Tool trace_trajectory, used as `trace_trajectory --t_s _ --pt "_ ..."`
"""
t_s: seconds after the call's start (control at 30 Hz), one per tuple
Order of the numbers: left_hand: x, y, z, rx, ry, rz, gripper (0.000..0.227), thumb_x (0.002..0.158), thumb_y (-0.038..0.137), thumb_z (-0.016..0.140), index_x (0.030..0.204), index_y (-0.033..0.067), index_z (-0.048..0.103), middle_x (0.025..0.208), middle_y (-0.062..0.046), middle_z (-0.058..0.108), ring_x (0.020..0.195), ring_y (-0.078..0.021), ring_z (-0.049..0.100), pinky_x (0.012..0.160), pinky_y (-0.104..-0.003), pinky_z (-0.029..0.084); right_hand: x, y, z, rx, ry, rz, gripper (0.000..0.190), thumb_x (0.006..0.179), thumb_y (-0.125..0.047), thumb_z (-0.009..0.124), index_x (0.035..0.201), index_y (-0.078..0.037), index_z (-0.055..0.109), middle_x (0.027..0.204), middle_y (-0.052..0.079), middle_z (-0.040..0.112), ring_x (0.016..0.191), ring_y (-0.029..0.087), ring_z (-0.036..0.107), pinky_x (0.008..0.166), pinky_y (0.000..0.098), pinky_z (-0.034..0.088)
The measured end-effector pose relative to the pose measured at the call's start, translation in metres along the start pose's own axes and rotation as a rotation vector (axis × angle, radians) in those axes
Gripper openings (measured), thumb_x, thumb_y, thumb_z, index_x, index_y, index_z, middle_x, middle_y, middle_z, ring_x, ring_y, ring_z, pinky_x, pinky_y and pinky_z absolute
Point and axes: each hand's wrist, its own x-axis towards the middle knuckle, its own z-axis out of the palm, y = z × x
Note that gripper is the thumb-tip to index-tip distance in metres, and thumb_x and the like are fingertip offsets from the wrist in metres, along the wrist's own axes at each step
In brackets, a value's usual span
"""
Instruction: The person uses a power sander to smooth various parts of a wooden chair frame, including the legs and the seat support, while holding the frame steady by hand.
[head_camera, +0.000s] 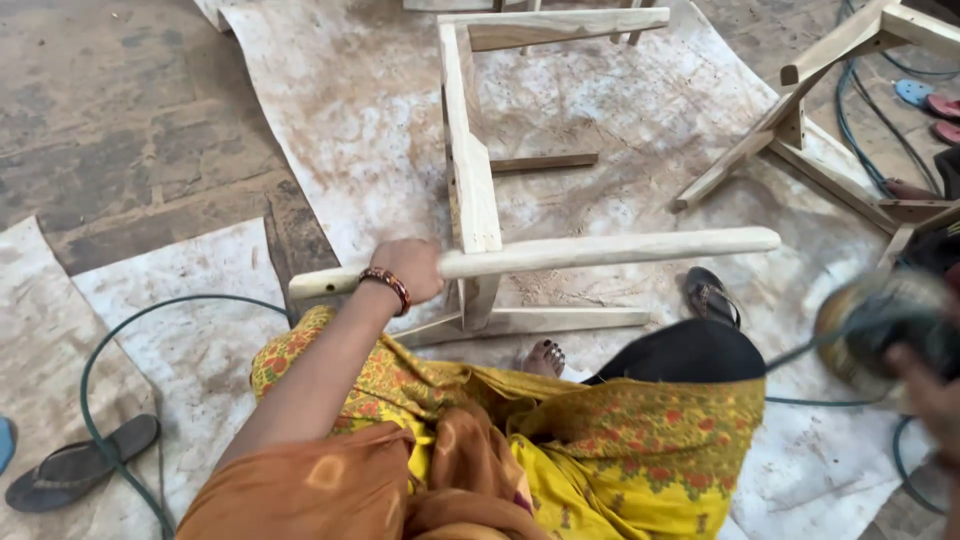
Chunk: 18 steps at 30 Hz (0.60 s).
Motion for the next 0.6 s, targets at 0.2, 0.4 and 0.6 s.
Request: trace_trajectory --t_s 0.2,0.4,0.6 --pt "-0.046 0.007 -0.002 -0.08 -0.022 0.051 0.038 0.08 0.033 0.068 0.112 0.0126 0.068 0.108 -0.015 0.074 0.101 -0.0335 0.071 0.086 -0.049 0.057 0.052 -0.07 -0.014 -0.007 0.009 0.175 0.058 0.092 -0.031 0.082 0.134 -0.006 0.052 0.116 0.014 0.055 0.102 0.026 0.056 0.094 0.0352 0.048" --pt "-0.06 0.017 -0.027 -0.019 -0.021 0.022 0.085 0.075 0.063 0.074 0.139 0.0141 0.049 0.135 -0.015 0.058 0.121 -0.0322 0.059 0.099 -0.049 0.049 0.083 -0.123 -0.051 -0.006 0.188 0.223 0.06 0.09 -0.033 0.084 0.134 -0.012 0.049 0.119 0.014 0.054 0.105 0.027 0.055 0.095 0.0377 0.047" --pt "-0.06 0.122 -0.056 -0.462 0.503 0.708 0.084 0.087 0.05 0.071 0.15 0.0053 0.041 0.143 -0.02 0.054 0.131 -0.0358 0.053 0.111 -0.048 0.041 0.169 -0.188 -0.064 0.061 0.415 0.057 0.063 0.087 -0.036 0.086 0.134 -0.017 0.047 0.122 0.013 0.053 0.109 0.028 0.053 0.095 0.0402 0.046"
